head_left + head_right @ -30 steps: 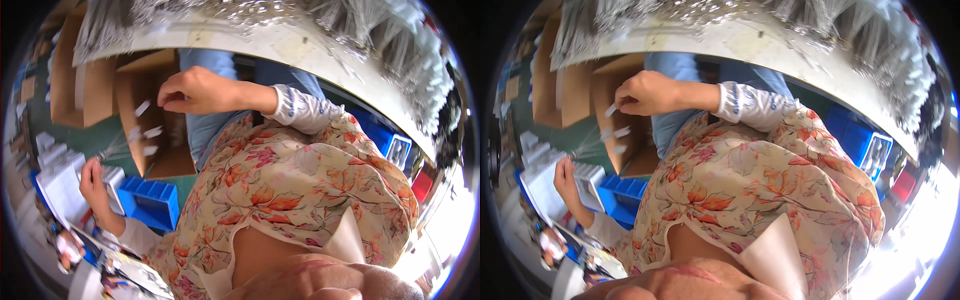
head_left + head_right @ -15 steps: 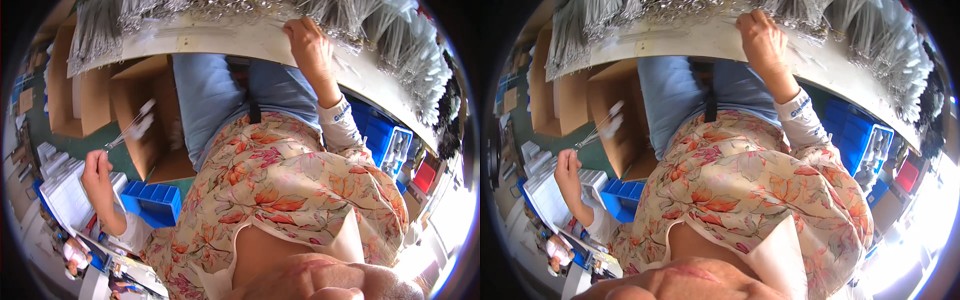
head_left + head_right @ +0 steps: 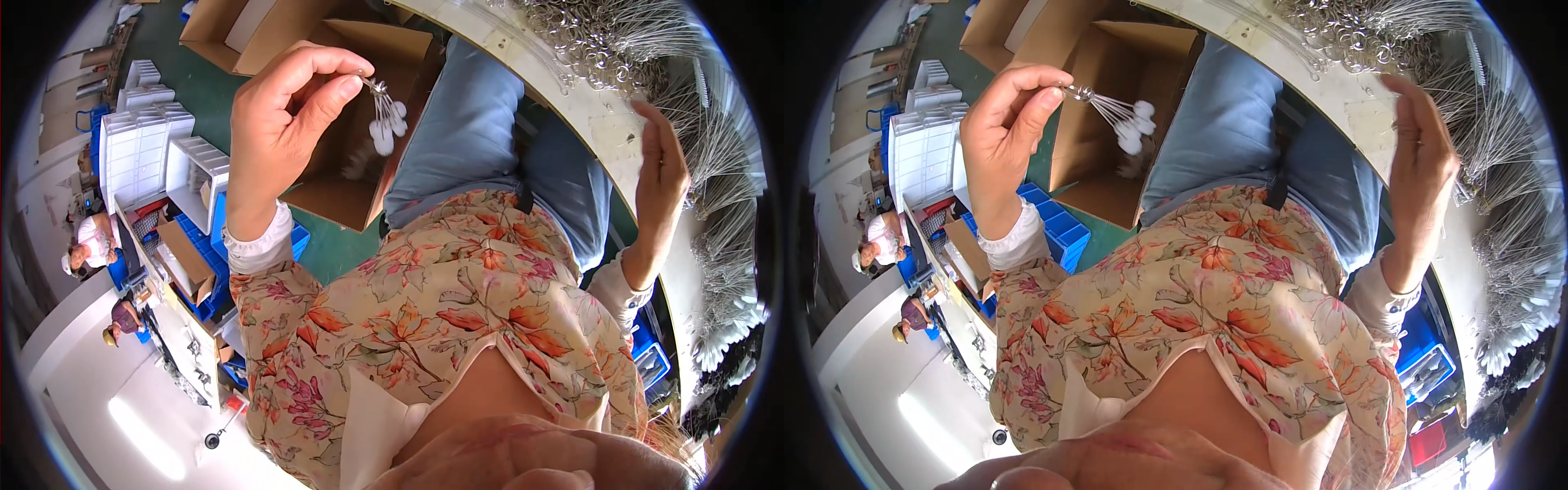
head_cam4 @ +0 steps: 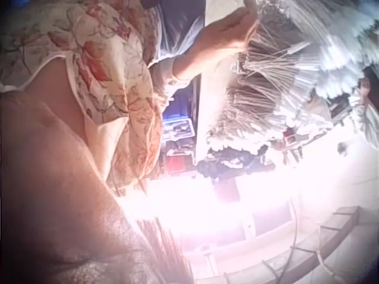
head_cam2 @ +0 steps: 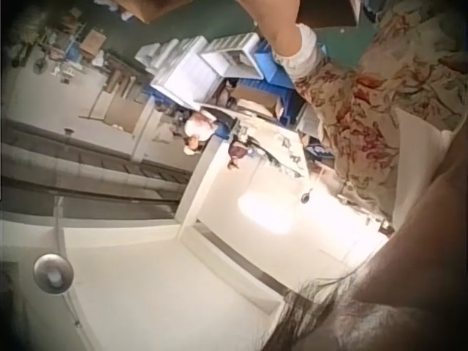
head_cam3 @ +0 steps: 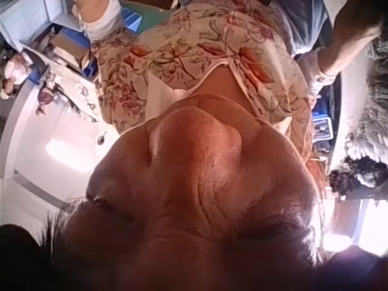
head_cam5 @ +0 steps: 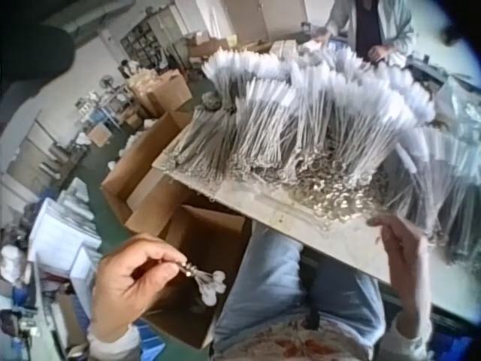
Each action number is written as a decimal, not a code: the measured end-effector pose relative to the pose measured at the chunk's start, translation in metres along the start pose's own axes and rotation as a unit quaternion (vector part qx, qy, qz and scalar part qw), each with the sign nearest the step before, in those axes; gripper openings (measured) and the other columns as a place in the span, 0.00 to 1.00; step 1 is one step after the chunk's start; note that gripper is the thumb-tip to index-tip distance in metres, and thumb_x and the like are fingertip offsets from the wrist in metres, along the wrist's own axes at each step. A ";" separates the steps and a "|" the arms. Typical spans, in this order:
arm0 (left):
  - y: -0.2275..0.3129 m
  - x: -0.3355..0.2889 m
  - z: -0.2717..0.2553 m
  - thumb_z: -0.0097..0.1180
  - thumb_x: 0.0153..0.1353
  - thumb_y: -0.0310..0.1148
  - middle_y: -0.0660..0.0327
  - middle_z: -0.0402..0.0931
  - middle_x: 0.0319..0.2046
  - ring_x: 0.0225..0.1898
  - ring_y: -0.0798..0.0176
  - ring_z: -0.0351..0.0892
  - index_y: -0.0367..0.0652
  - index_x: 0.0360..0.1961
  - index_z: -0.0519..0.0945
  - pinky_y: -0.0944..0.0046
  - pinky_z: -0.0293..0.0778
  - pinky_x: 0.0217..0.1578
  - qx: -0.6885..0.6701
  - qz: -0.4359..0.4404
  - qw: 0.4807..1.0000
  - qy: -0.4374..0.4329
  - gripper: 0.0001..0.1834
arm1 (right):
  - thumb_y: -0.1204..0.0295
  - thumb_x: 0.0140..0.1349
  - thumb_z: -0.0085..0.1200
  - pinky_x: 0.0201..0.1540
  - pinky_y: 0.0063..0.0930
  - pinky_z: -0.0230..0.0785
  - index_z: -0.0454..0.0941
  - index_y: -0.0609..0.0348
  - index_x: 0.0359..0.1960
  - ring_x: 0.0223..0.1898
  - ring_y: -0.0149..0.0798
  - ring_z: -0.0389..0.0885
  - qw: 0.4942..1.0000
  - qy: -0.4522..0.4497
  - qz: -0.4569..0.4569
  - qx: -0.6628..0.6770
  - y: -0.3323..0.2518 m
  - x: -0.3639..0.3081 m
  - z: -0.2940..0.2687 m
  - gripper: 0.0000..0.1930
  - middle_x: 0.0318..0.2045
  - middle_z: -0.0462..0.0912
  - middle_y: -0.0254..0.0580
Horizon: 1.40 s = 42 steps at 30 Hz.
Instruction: Assembling bundles of small white brushes onto metal rings on a factory floor.
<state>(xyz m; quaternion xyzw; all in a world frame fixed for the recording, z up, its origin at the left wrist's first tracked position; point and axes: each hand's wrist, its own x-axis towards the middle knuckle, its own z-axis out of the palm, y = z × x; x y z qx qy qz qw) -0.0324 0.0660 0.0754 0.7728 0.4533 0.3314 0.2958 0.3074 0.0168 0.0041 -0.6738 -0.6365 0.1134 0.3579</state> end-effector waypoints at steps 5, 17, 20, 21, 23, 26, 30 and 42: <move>0.002 -0.004 0.011 0.57 0.57 0.25 0.66 0.76 0.28 0.26 0.78 0.71 0.37 0.35 0.79 0.78 0.65 0.25 -0.036 -0.023 0.999 -0.001 0.05 | 0.80 0.60 0.45 0.28 0.18 0.59 0.76 0.61 0.42 0.25 0.23 0.66 0.907 -0.189 -0.056 0.371 -0.081 0.010 0.037 0.11 0.25 0.71 0.32; 0.003 0.000 0.017 0.56 0.58 0.25 0.66 0.76 0.26 0.18 0.80 0.67 0.35 0.39 0.77 0.81 0.60 0.17 -0.273 -0.177 0.945 -0.023 0.08 | 0.74 0.55 0.59 0.24 0.13 0.56 0.80 0.58 0.32 0.20 0.16 0.60 0.787 -0.247 -0.046 0.563 -0.105 0.026 0.099 0.04 0.17 0.68 0.21; -0.005 -0.002 0.021 0.56 0.57 0.25 0.66 0.75 0.25 0.19 0.80 0.65 0.35 0.38 0.78 0.81 0.60 0.18 -0.278 -0.148 0.949 -0.006 0.08 | 0.74 0.56 0.59 0.24 0.12 0.55 0.80 0.57 0.32 0.20 0.15 0.58 0.768 -0.271 -0.028 0.580 -0.106 0.027 0.098 0.04 0.17 0.66 0.19; -0.005 -0.002 0.024 0.56 0.57 0.25 0.66 0.75 0.25 0.19 0.80 0.65 0.35 0.38 0.78 0.81 0.60 0.18 -0.279 -0.148 0.949 -0.008 0.08 | 0.74 0.56 0.59 0.24 0.12 0.54 0.80 0.57 0.32 0.20 0.15 0.57 0.773 -0.275 -0.016 0.571 -0.105 0.028 0.097 0.04 0.17 0.65 0.19; -0.002 -0.002 0.029 0.56 0.58 0.25 0.68 0.74 0.25 0.19 0.80 0.63 0.36 0.37 0.78 0.81 0.60 0.20 -0.148 -0.080 0.985 0.038 0.07 | 0.73 0.56 0.59 0.24 0.12 0.54 0.80 0.57 0.33 0.20 0.16 0.56 0.779 -0.278 -0.003 0.562 -0.103 0.027 0.097 0.04 0.16 0.65 0.19; -0.002 -0.003 0.034 0.56 0.58 0.25 0.69 0.73 0.26 0.20 0.80 0.62 0.37 0.35 0.78 0.80 0.60 0.21 -0.044 -0.014 0.996 0.075 0.04 | 0.72 0.56 0.59 0.23 0.12 0.54 0.80 0.58 0.33 0.20 0.16 0.57 0.794 -0.265 -0.005 0.547 -0.102 0.025 0.100 0.05 0.17 0.65 0.19; -0.010 0.000 0.044 0.55 0.59 0.26 0.70 0.73 0.28 0.21 0.81 0.62 0.38 0.35 0.77 0.80 0.59 0.20 -0.034 0.069 0.991 0.114 0.04 | 0.73 0.58 0.57 0.24 0.17 0.59 0.79 0.58 0.37 0.20 0.23 0.62 0.840 -0.163 -0.106 0.506 -0.112 0.022 0.094 0.07 0.19 0.69 0.30; -0.015 -0.001 0.073 0.48 0.64 0.30 0.64 0.72 0.28 0.16 0.80 0.57 0.35 0.39 0.71 0.79 0.54 0.16 -0.270 0.035 0.939 0.210 0.08 | 0.80 0.52 0.58 0.30 0.17 0.67 0.82 0.55 0.40 0.28 0.28 0.73 0.908 0.072 -0.256 0.325 -0.120 0.020 0.090 0.12 0.29 0.75 0.35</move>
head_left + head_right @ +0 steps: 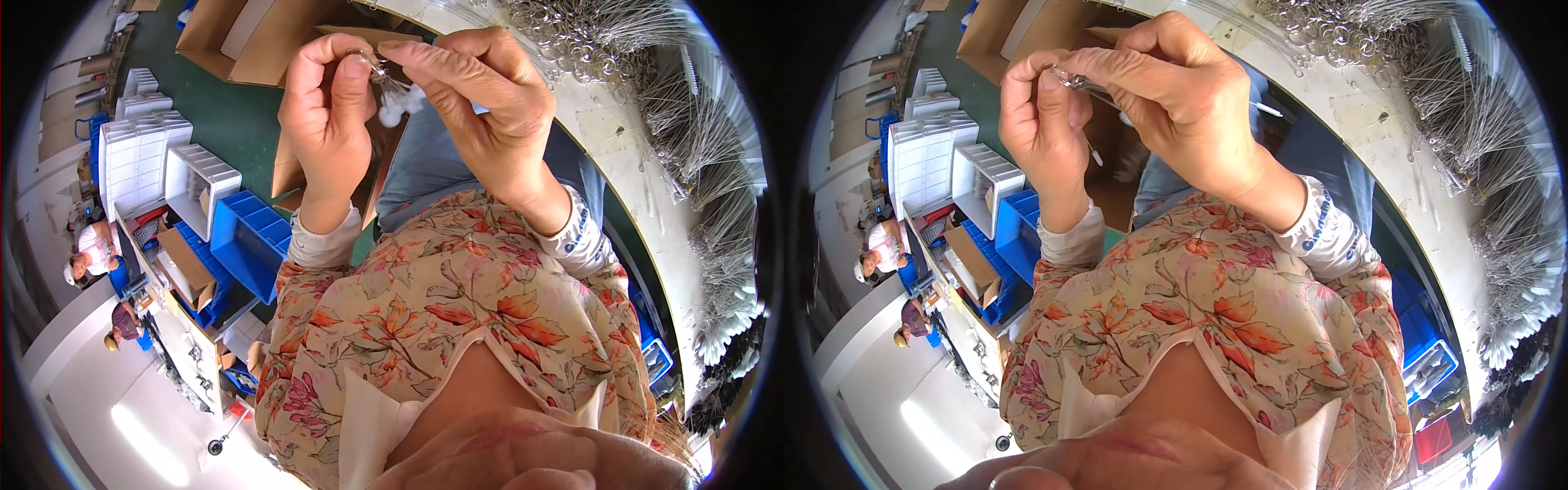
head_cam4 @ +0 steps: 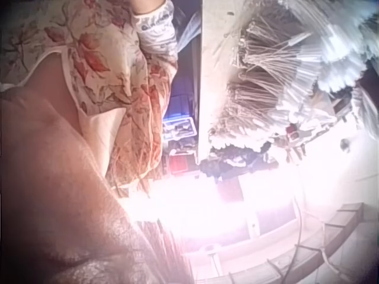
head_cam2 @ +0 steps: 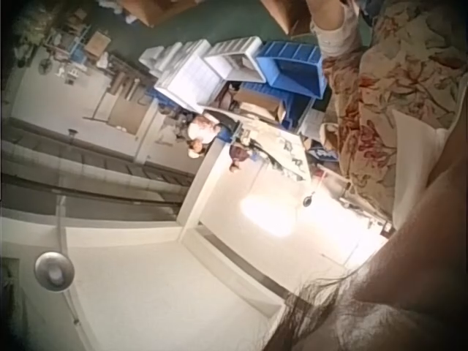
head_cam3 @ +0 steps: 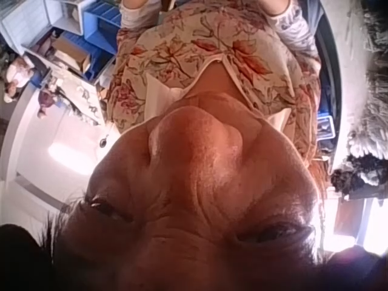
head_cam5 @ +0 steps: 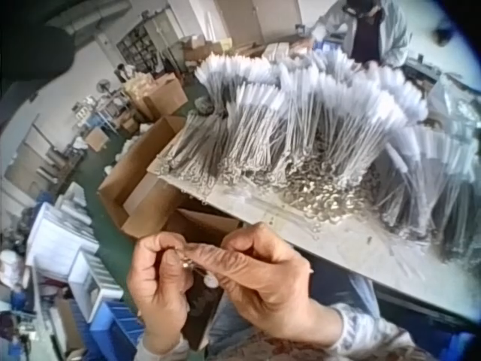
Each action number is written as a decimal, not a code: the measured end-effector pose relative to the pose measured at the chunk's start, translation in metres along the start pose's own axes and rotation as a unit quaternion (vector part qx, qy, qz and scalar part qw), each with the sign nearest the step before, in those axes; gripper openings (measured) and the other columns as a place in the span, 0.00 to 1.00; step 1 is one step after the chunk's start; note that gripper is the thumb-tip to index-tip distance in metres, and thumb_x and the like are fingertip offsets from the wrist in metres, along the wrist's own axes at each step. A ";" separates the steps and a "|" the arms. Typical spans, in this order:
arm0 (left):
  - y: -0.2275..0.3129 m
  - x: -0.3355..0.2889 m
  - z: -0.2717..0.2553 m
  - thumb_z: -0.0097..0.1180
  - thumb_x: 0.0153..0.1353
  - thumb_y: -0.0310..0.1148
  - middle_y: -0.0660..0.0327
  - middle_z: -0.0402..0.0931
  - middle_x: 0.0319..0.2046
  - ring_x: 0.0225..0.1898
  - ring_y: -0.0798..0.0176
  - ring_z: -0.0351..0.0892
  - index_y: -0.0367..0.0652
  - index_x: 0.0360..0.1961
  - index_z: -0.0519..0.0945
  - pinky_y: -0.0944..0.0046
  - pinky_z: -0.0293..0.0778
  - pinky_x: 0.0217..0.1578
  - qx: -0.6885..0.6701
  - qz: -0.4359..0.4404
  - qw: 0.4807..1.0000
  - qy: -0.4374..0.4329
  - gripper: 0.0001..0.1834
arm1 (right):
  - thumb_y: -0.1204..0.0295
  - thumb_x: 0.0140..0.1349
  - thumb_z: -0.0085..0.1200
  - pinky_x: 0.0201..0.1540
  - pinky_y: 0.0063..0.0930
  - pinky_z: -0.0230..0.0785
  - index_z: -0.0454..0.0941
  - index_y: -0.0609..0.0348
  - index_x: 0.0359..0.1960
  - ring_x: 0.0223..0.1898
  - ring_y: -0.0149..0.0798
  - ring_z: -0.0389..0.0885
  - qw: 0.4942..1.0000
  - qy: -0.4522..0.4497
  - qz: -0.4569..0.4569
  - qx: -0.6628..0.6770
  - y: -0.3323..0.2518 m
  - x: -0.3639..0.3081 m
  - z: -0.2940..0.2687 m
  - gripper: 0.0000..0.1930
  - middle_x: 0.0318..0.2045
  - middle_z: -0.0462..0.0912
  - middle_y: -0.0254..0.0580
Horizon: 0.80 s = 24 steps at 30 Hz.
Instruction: Assembling bundles of small white brushes onto metal rings on a factory floor.
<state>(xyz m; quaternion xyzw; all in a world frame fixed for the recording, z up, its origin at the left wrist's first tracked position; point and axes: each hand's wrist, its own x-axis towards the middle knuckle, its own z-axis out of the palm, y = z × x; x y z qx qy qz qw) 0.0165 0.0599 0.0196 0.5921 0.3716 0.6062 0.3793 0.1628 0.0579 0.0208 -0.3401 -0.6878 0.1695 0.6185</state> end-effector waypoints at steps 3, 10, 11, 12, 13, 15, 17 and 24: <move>-0.002 -0.002 0.003 0.48 0.64 0.30 0.65 0.72 0.27 0.17 0.80 0.57 0.35 0.39 0.71 0.79 0.54 0.16 0.001 -0.001 1.000 0.002 0.08 | 0.81 0.51 0.59 0.31 0.17 0.68 0.83 0.55 0.39 0.29 0.28 0.74 0.999 0.015 0.024 0.034 0.004 -0.007 0.003 0.12 0.30 0.76 0.35; -0.009 0.000 0.014 0.47 0.64 0.27 0.62 0.73 0.29 0.17 0.81 0.58 0.36 0.39 0.71 0.79 0.55 0.16 -0.028 0.043 0.998 0.044 0.06 | 0.83 0.46 0.61 0.29 0.20 0.71 0.83 0.50 0.38 0.28 0.30 0.76 0.996 0.013 0.048 0.081 0.008 -0.018 0.010 0.17 0.28 0.75 0.34; -0.006 0.000 0.016 0.46 0.64 0.27 0.62 0.73 0.29 0.17 0.81 0.58 0.36 0.39 0.71 0.79 0.55 0.16 -0.067 0.045 0.996 0.046 0.06 | 0.84 0.46 0.60 0.30 0.20 0.71 0.83 0.50 0.38 0.29 0.30 0.76 0.991 0.005 0.068 0.115 0.009 -0.021 0.011 0.17 0.28 0.75 0.34; -0.004 -0.001 0.015 0.46 0.64 0.27 0.62 0.73 0.29 0.17 0.81 0.58 0.36 0.39 0.71 0.79 0.55 0.16 -0.067 0.045 0.996 0.047 0.06 | 0.84 0.46 0.60 0.30 0.20 0.71 0.83 0.50 0.38 0.29 0.30 0.76 0.991 0.004 0.068 0.115 0.011 -0.024 0.010 0.17 0.28 0.75 0.34; -0.003 -0.001 0.015 0.46 0.64 0.27 0.61 0.73 0.30 0.17 0.80 0.57 0.36 0.39 0.71 0.79 0.55 0.16 -0.082 0.043 0.995 0.037 0.06 | 0.82 0.48 0.60 0.31 0.19 0.70 0.83 0.53 0.38 0.29 0.30 0.76 0.992 -0.012 0.069 0.102 0.012 -0.027 0.006 0.14 0.30 0.76 0.35; -0.005 -0.001 0.013 0.47 0.64 0.27 0.60 0.73 0.30 0.17 0.80 0.57 0.36 0.39 0.72 0.79 0.55 0.16 -0.097 0.041 0.994 0.028 0.06 | 0.81 0.51 0.59 0.31 0.18 0.68 0.82 0.57 0.38 0.29 0.29 0.75 0.993 -0.028 0.070 0.088 0.014 -0.027 0.001 0.12 0.31 0.76 0.37; -0.011 -0.001 0.008 0.48 0.64 0.27 0.62 0.73 0.30 0.17 0.81 0.57 0.36 0.39 0.72 0.79 0.54 0.15 -0.045 -0.002 0.999 -0.005 0.06 | 0.80 0.46 0.61 0.35 0.24 0.71 0.83 0.54 0.33 0.31 0.34 0.77 0.998 -0.017 0.047 0.039 0.014 -0.016 -0.006 0.10 0.30 0.77 0.37; -0.011 0.003 -0.001 0.49 0.63 0.27 0.66 0.72 0.28 0.18 0.82 0.58 0.36 0.40 0.73 0.80 0.52 0.16 0.042 0.008 0.998 -0.048 0.07 | 0.80 0.48 0.61 0.33 0.23 0.69 0.81 0.60 0.31 0.29 0.32 0.76 0.986 -0.145 0.082 0.031 0.001 0.013 -0.017 0.07 0.27 0.78 0.37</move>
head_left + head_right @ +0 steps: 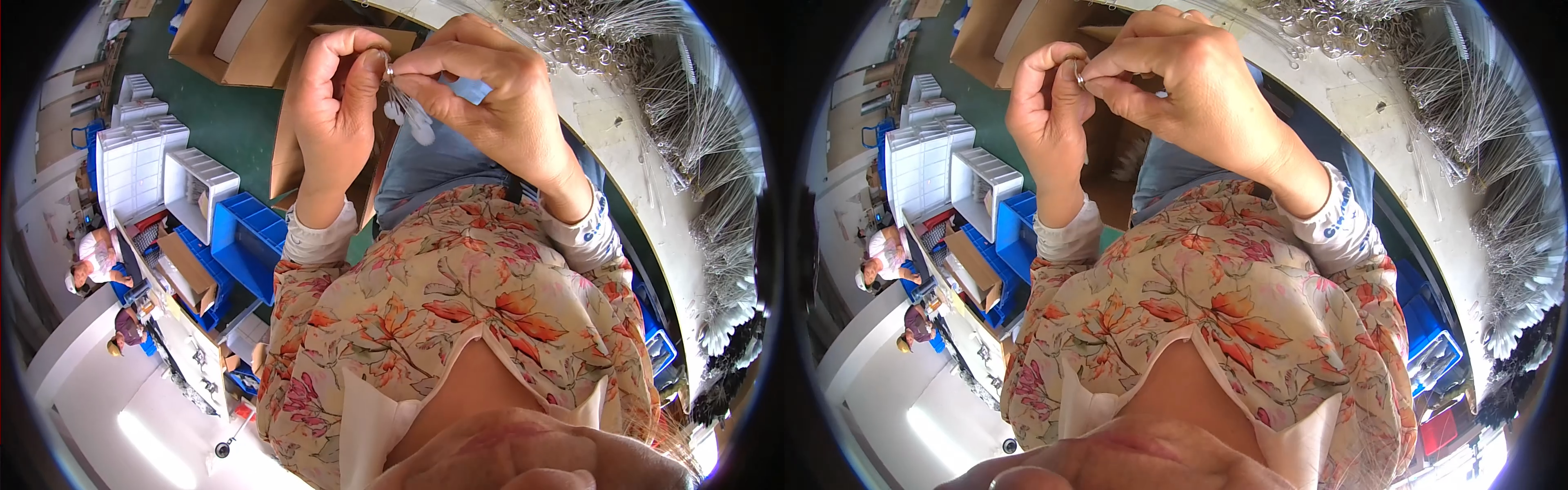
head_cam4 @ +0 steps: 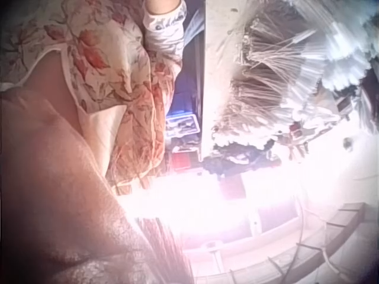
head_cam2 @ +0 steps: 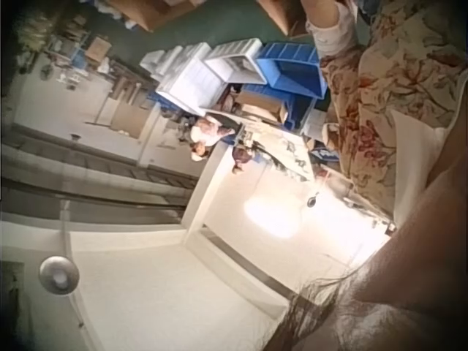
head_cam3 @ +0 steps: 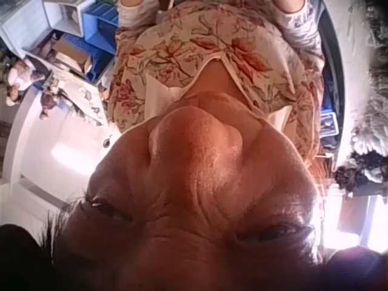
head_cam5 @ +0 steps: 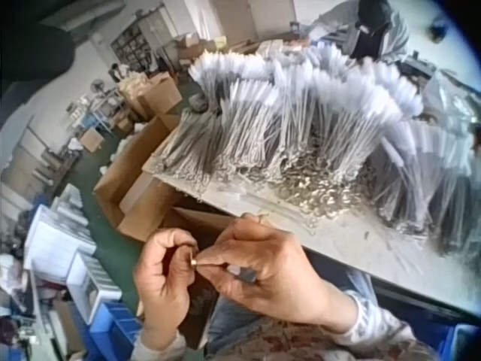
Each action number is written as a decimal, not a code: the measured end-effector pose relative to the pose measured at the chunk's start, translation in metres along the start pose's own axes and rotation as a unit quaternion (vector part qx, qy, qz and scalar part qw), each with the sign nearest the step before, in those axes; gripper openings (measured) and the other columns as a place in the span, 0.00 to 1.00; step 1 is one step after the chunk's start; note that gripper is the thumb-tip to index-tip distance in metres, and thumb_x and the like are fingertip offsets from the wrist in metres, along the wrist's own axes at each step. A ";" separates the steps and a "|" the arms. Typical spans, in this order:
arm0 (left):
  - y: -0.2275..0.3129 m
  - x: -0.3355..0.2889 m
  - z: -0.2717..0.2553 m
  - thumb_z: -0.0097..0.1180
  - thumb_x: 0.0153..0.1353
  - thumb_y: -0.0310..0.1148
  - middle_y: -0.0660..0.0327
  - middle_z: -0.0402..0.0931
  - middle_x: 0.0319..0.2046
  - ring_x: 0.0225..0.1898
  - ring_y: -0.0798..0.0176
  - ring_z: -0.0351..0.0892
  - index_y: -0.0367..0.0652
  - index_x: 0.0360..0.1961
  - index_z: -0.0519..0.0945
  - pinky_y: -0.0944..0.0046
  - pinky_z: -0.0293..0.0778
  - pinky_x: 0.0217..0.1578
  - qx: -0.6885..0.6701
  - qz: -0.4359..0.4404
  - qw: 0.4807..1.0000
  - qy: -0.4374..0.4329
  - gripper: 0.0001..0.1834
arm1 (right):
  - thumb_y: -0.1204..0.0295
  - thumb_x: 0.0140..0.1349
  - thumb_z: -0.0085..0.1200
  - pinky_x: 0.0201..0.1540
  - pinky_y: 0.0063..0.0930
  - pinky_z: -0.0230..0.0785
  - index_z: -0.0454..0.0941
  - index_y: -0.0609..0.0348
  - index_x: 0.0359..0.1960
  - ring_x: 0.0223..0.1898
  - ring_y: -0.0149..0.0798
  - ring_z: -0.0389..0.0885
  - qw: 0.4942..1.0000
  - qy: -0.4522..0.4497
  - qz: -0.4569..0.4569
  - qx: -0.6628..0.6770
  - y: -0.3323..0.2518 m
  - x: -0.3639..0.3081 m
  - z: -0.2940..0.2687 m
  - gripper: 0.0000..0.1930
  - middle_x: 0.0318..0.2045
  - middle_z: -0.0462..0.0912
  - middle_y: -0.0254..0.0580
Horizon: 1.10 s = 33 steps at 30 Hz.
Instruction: Assembling bundles of small white brushes onto metal rings on a factory floor.
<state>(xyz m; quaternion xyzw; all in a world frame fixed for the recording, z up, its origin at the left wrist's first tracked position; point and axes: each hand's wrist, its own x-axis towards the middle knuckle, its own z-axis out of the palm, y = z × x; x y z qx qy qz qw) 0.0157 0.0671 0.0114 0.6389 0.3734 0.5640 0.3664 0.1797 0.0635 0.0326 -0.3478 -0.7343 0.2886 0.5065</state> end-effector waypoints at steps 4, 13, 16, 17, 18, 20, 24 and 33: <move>0.000 0.002 -0.007 0.51 0.62 0.27 0.67 0.73 0.29 0.20 0.82 0.61 0.36 0.39 0.74 0.80 0.55 0.18 0.126 0.033 0.991 -0.029 0.06 | 0.80 0.47 0.61 0.31 0.22 0.69 0.81 0.60 0.29 0.27 0.31 0.76 1.000 0.002 -0.011 0.005 0.003 0.001 0.001 0.06 0.26 0.78 0.36; 0.011 0.000 -0.010 0.58 0.56 0.24 0.58 0.76 0.31 0.27 0.69 0.75 0.35 0.36 0.78 0.74 0.70 0.25 0.347 0.242 0.904 -0.051 0.07 | 0.75 0.48 0.60 0.32 0.21 0.67 0.79 0.62 0.26 0.25 0.26 0.73 0.995 0.013 0.097 0.003 0.011 0.001 0.010 0.05 0.23 0.78 0.32; 0.014 -0.001 -0.012 0.60 0.54 0.24 0.58 0.76 0.30 0.24 0.71 0.74 0.35 0.35 0.78 0.75 0.68 0.23 0.362 0.280 0.887 -0.061 0.08 | 0.71 0.54 0.55 0.39 0.17 0.63 0.78 0.65 0.31 0.30 0.25 0.72 0.876 0.003 0.269 0.399 0.036 0.002 0.017 0.09 0.25 0.77 0.30; 0.015 -0.003 -0.011 0.60 0.53 0.25 0.59 0.76 0.29 0.23 0.68 0.74 0.38 0.35 0.78 0.73 0.68 0.22 0.347 0.238 0.905 -0.058 0.08 | 0.71 0.54 0.55 0.39 0.17 0.62 0.79 0.65 0.31 0.31 0.25 0.72 0.840 -0.017 0.281 0.464 0.046 0.002 0.017 0.09 0.25 0.77 0.30; 0.016 -0.004 -0.010 0.60 0.53 0.26 0.59 0.75 0.29 0.23 0.66 0.73 0.40 0.36 0.79 0.71 0.68 0.21 0.331 0.196 0.922 -0.054 0.08 | 0.70 0.54 0.54 0.39 0.18 0.61 0.79 0.65 0.31 0.31 0.24 0.71 0.798 -0.037 0.292 0.526 0.048 0.003 0.017 0.09 0.25 0.77 0.30; 0.010 -0.008 -0.013 0.60 0.53 0.25 0.62 0.74 0.26 0.17 0.75 0.66 0.39 0.35 0.79 0.75 0.61 0.17 0.309 0.101 0.946 -0.014 0.07 | 0.71 0.54 0.56 0.37 0.19 0.61 0.80 0.63 0.31 0.30 0.25 0.71 0.816 -0.018 0.281 0.505 0.045 0.004 0.022 0.07 0.25 0.77 0.30; 0.014 -0.007 -0.017 0.57 0.57 0.26 0.67 0.72 0.23 0.15 0.82 0.58 0.35 0.35 0.79 0.77 0.50 0.13 -0.034 -0.120 0.991 0.041 0.07 | 0.70 0.57 0.55 0.29 0.25 0.58 0.77 0.58 0.26 0.24 0.33 0.69 0.978 0.027 0.060 0.199 0.028 0.003 0.029 0.06 0.22 0.75 0.36; 0.017 0.001 -0.022 0.54 0.59 0.27 0.63 0.72 0.23 0.13 0.82 0.53 0.31 0.35 0.78 0.78 0.47 0.12 -0.207 -0.172 0.962 0.050 0.08 | 0.75 0.50 0.61 0.34 0.23 0.63 0.80 0.59 0.30 0.27 0.29 0.72 0.999 0.021 0.038 0.029 0.017 -0.004 0.028 0.05 0.24 0.78 0.34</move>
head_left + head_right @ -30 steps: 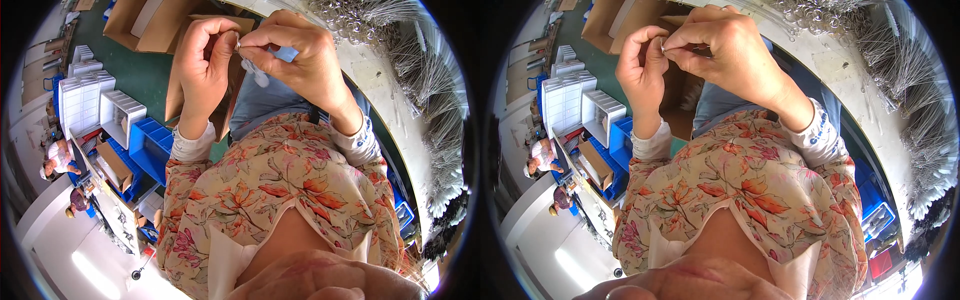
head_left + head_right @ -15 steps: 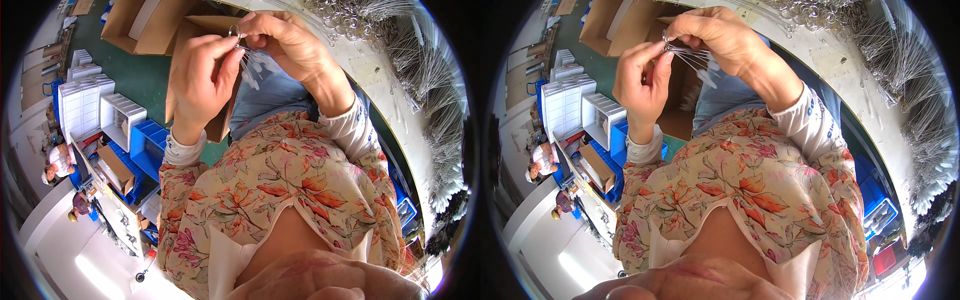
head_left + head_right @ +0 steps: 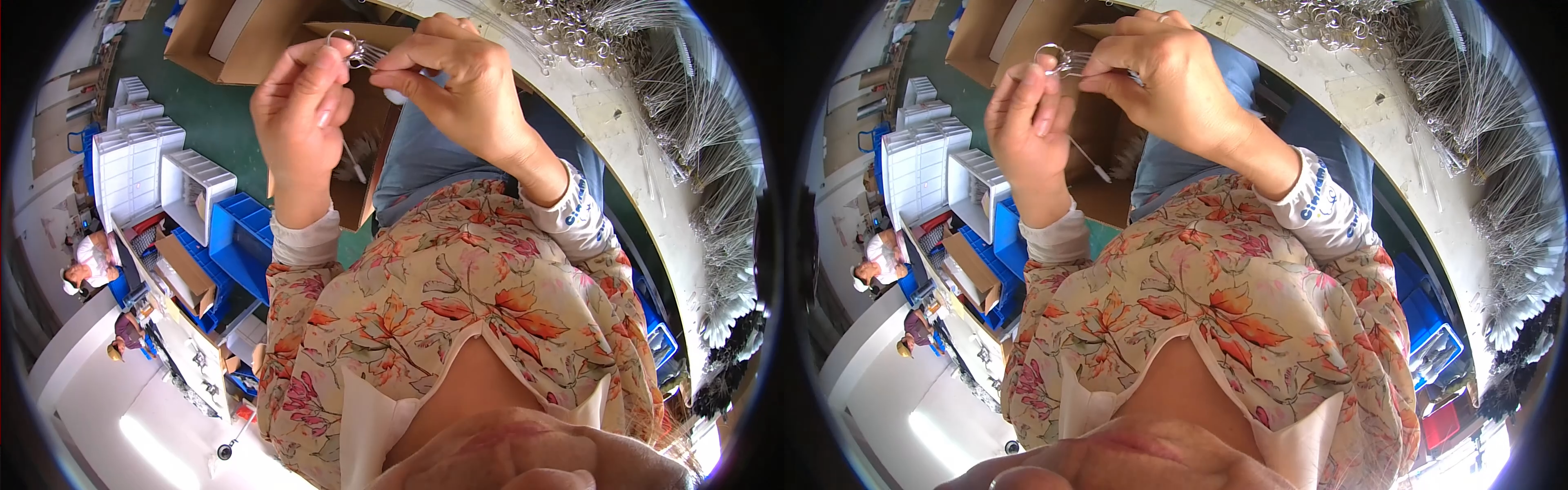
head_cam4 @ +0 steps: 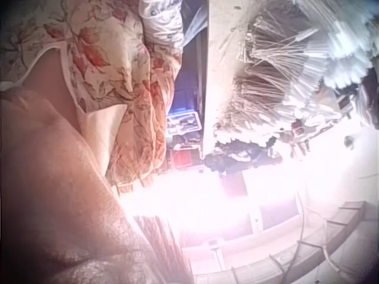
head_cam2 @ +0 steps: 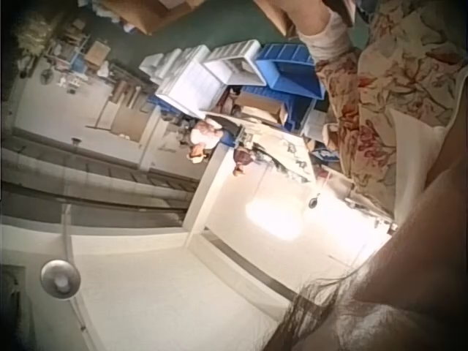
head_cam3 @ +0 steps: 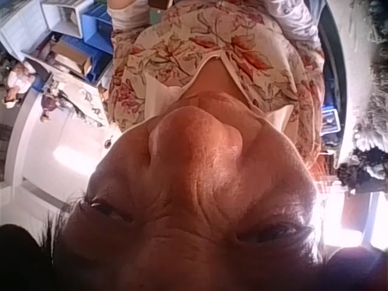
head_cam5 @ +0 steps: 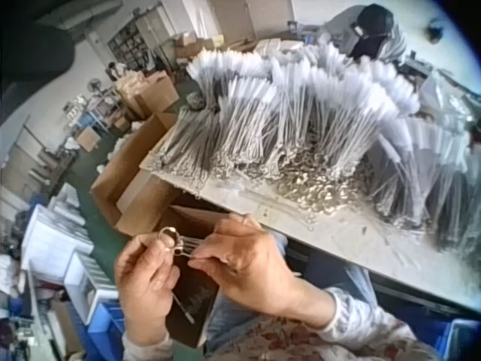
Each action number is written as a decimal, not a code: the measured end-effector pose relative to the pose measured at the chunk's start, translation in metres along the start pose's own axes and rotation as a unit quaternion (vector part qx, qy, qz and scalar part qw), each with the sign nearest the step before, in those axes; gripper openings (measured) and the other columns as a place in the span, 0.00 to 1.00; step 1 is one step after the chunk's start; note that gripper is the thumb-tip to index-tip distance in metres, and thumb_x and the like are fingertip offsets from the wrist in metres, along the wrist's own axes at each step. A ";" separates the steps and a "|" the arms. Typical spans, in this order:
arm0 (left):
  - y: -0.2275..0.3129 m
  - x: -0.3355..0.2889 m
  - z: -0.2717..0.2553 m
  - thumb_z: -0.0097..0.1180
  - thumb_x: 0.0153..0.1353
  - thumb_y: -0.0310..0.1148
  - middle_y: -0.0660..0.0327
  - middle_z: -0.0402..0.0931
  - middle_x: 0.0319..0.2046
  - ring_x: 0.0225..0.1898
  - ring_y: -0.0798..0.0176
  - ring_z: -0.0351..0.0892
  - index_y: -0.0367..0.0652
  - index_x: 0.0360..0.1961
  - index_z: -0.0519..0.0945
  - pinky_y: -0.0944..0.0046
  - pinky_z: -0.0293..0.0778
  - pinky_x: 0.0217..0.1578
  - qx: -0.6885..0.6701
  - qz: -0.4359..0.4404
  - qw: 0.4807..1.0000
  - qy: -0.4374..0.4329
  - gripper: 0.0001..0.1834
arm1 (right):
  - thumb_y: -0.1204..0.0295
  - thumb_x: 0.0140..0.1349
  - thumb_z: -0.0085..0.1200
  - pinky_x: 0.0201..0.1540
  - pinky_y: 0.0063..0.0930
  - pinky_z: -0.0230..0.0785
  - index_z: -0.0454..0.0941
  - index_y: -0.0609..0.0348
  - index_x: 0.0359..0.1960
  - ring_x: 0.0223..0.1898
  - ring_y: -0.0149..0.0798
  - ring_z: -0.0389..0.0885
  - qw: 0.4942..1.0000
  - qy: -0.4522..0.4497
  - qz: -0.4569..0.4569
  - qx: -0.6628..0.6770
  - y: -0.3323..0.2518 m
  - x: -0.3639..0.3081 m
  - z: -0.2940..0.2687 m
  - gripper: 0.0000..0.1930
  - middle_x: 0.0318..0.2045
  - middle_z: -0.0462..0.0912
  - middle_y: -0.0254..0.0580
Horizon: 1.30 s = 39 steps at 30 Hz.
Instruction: Assembling bundles of small white brushes onto metal rings on a factory floor.
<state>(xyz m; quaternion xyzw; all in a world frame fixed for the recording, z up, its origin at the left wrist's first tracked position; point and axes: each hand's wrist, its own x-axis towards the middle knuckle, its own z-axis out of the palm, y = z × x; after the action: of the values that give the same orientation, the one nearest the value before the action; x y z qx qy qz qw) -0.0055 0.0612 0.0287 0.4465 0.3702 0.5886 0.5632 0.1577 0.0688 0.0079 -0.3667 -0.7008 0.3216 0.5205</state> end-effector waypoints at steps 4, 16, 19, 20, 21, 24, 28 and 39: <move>0.010 -0.008 -0.002 0.52 0.61 0.28 0.60 0.72 0.23 0.13 0.81 0.54 0.29 0.36 0.76 0.79 0.49 0.14 -0.015 -0.027 0.999 -0.042 0.09 | 0.77 0.49 0.62 0.38 0.23 0.67 0.79 0.60 0.30 0.29 0.32 0.75 0.994 -0.009 -0.095 -0.057 0.009 -0.005 -0.009 0.07 0.25 0.78 0.36; 0.008 -0.026 0.005 0.51 0.62 0.29 0.64 0.73 0.25 0.15 0.81 0.55 0.34 0.32 0.74 0.78 0.50 0.15 0.075 0.032 0.992 -0.097 0.07 | 0.76 0.51 0.56 0.28 0.32 0.70 0.71 0.55 0.33 0.29 0.45 0.78 0.997 0.003 -0.059 0.047 -0.021 -0.011 -0.003 0.09 0.25 0.75 0.39; 0.010 -0.028 -0.001 0.52 0.61 0.29 0.63 0.73 0.23 0.15 0.82 0.55 0.33 0.31 0.75 0.78 0.49 0.14 0.107 0.006 0.988 -0.113 0.07 | 0.78 0.49 0.54 0.25 0.34 0.69 0.73 0.53 0.36 0.26 0.43 0.77 0.988 -0.064 -0.084 -0.116 -0.034 -0.022 -0.024 0.11 0.22 0.73 0.37; 0.013 -0.025 -0.003 0.53 0.59 0.28 0.63 0.72 0.23 0.14 0.82 0.55 0.33 0.31 0.75 0.78 0.49 0.14 0.080 -0.105 0.981 -0.145 0.07 | 0.78 0.48 0.52 0.22 0.32 0.68 0.75 0.50 0.38 0.26 0.41 0.78 0.984 -0.084 -0.087 -0.127 -0.036 -0.026 -0.030 0.14 0.21 0.72 0.36; 0.017 -0.022 -0.005 0.54 0.57 0.28 0.62 0.72 0.22 0.14 0.82 0.55 0.32 0.30 0.75 0.78 0.48 0.14 0.054 -0.213 0.960 -0.175 0.08 | 0.78 0.48 0.52 0.22 0.32 0.68 0.75 0.50 0.38 0.26 0.41 0.78 0.984 -0.084 -0.086 -0.130 -0.037 -0.031 -0.035 0.14 0.21 0.72 0.36; 0.000 0.000 -0.016 0.55 0.54 0.29 0.63 0.71 0.20 0.13 0.81 0.56 0.32 0.30 0.76 0.78 0.47 0.13 0.046 -0.423 0.836 -0.346 0.08 | 0.78 0.48 0.51 0.19 0.29 0.67 0.75 0.50 0.37 0.23 0.41 0.77 0.954 -0.238 -0.127 -0.128 -0.037 -0.048 -0.042 0.13 0.23 0.75 0.36; -0.039 -0.021 -0.023 0.56 0.57 0.32 0.64 0.70 0.17 0.11 0.80 0.56 0.32 0.31 0.76 0.77 0.48 0.12 -0.127 -0.450 0.789 -0.399 0.11 | 0.79 0.46 0.52 0.19 0.29 0.68 0.74 0.52 0.33 0.22 0.42 0.77 0.960 -0.259 -0.105 -0.025 -0.038 -0.056 -0.047 0.11 0.26 0.75 0.39; -0.084 -0.015 0.088 0.59 0.48 0.28 0.63 0.73 0.25 0.26 0.61 0.75 0.45 0.27 0.78 0.65 0.71 0.24 0.381 0.332 0.778 -0.373 0.04 | 0.76 0.58 0.49 0.23 0.24 0.66 0.73 0.60 0.30 0.19 0.34 0.74 0.944 0.170 0.138 -0.246 -0.020 -0.068 -0.109 0.02 0.21 0.75 0.40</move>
<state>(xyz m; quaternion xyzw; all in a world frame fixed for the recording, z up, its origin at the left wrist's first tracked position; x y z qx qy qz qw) 0.1046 0.0485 -0.0226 0.9046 0.1542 0.3367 0.2110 0.2722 0.0085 0.0182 -0.6260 -0.6013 0.1409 0.4762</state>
